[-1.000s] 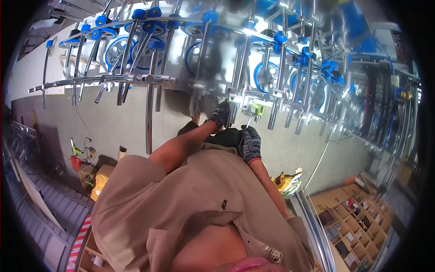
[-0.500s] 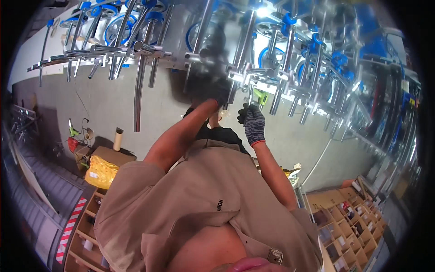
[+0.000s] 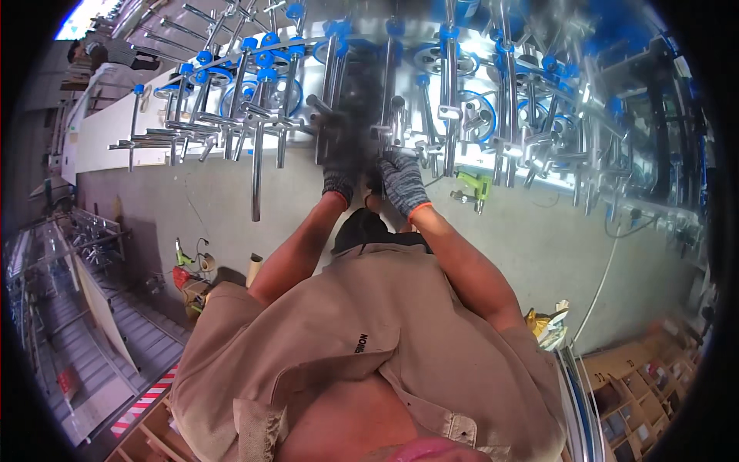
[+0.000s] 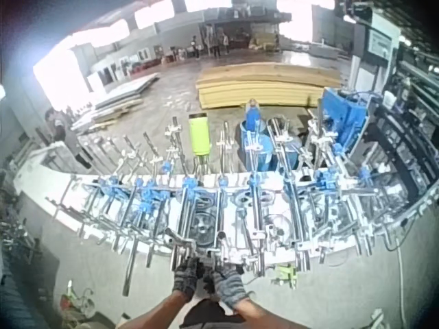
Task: Assembling and adjusting components, including rollers and metal arms, on a large industrial rack system.
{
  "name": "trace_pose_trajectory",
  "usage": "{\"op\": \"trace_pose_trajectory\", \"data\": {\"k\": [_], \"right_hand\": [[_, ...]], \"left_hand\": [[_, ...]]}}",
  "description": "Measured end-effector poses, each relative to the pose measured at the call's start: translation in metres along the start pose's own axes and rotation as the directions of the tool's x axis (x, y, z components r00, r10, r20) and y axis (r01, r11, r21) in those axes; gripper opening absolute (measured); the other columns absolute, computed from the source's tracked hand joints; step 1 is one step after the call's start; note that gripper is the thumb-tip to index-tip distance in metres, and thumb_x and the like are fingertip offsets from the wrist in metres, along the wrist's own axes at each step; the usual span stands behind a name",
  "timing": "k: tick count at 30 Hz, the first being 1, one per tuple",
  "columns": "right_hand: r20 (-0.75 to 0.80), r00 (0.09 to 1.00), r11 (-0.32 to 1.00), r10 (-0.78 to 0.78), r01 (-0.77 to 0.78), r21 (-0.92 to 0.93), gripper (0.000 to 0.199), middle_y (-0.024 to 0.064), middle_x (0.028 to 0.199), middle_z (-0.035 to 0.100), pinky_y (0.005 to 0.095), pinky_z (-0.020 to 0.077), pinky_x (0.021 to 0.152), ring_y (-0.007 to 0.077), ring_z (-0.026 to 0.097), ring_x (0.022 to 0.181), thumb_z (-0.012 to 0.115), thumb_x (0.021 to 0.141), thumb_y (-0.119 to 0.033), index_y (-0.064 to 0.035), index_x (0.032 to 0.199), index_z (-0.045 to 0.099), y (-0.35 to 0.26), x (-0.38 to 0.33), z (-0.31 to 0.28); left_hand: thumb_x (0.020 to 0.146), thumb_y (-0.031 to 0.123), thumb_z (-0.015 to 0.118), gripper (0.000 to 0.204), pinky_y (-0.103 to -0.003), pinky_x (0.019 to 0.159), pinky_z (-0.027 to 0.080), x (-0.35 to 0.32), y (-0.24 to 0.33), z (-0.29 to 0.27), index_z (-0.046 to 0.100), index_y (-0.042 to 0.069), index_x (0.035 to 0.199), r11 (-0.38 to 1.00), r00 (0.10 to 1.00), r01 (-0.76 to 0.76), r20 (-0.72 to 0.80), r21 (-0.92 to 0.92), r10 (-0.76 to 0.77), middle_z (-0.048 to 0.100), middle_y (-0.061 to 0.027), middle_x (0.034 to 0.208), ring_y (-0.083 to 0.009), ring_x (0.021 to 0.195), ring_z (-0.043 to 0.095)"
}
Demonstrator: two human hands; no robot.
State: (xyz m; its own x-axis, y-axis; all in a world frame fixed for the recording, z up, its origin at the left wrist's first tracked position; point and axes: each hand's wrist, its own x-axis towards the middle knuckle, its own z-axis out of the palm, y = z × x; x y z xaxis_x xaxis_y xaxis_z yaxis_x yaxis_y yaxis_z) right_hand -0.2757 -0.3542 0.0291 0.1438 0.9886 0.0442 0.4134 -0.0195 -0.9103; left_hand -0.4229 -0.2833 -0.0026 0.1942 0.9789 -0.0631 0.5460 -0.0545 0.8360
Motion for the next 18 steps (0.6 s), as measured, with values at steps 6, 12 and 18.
{"op": "trace_pose_trajectory", "data": {"k": [6, 12, 18], "right_hand": [[0.24, 0.847, 0.681, 0.474, -0.526, 0.51, 0.019, 0.0082, 0.072, 0.063, 0.0292, 0.0475, 0.044, 0.0157, 0.06, 0.053, 0.046, 0.091, -0.016, -0.0034, 0.095, 0.06, -0.06, 0.008, 0.013], [0.11, 0.838, 0.602, 0.535, -0.469, 0.646, 0.021, 0.0111, 0.085, 0.063, 0.0263, 0.047, 0.065, 0.0164, 0.058, 0.076, 0.048, 0.089, -0.01, 0.0014, 0.104, 0.057, -0.04, 0.004, 0.053], [0.115, 0.749, 0.378, 0.653, -0.453, 0.808, 0.01, 0.0006, 0.071, 0.054, 0.0252, 0.0451, 0.059, 0.0104, 0.052, 0.064, 0.047, 0.089, -0.007, -0.0071, 0.083, 0.055, -0.089, 0.01, 0.048]], "left_hand": [[0.092, 0.015, 0.05, 0.028, -0.023, 0.076, 0.047, -0.009, -0.01, -0.032, 0.049, 0.004, 0.118, 0.948, 0.978, -0.197, -0.115, -0.25, 0.173, 0.057, -0.0017, 0.1, -0.009, 0.091, 0.055], [0.091, 0.023, 0.05, 0.033, -0.035, 0.092, 0.039, 0.036, 0.059, -0.044, 0.052, 0.006, 0.12, 0.986, 0.983, -0.116, 0.16, 0.123, 0.095, 0.059, -0.009, 0.108, -0.018, 0.099, 0.055], [0.088, 0.03, 0.047, 0.031, -0.035, 0.08, 0.044, 0.084, 0.088, -0.003, 0.052, 0.009, 0.11, 0.942, 0.964, -0.265, 0.088, 0.206, 0.252, 0.06, -0.0125, 0.1, -0.0256, 0.096, 0.057]]}}
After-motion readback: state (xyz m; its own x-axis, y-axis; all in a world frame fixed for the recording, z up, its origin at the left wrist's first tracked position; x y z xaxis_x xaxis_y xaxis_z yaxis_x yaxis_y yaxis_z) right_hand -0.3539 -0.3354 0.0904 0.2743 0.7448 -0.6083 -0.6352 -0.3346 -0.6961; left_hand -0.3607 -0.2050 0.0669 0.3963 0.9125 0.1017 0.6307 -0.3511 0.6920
